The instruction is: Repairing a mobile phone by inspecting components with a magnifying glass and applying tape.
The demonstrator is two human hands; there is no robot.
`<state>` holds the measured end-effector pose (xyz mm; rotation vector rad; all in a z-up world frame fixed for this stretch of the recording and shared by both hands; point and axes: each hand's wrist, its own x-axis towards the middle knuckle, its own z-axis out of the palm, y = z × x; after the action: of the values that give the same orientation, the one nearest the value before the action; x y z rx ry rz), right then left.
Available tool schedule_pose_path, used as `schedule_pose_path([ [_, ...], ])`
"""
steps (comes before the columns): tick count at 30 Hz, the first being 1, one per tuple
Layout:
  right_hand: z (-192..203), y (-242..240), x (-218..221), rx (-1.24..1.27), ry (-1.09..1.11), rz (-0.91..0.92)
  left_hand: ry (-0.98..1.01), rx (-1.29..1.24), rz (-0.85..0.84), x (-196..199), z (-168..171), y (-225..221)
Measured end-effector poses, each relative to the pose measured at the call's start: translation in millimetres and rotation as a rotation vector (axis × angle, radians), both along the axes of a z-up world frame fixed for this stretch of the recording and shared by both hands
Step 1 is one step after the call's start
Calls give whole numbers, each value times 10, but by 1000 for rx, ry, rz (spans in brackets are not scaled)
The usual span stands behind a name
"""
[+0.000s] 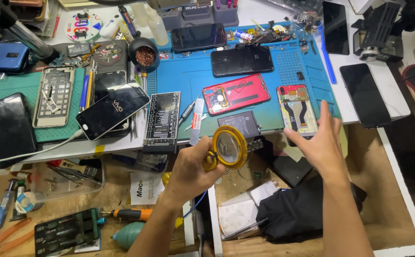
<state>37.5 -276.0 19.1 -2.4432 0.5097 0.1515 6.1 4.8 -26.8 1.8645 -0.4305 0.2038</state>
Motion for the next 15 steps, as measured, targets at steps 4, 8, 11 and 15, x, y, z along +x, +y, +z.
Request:
schedule_pose_path([
  [4,-193,-150,86,14,-10,-92,-10,117,-3,-21,-40,22],
  [8,-247,-221,96,63,-4,-149,-6,247,-12,-40,-79,35],
  [11,-106,-191,72,313,-32,-202,-44,260,-11,-36,-58,26],
  [15,-102,-176,89,318,-1,-231,-39,273,3,-35,-87,24],
])
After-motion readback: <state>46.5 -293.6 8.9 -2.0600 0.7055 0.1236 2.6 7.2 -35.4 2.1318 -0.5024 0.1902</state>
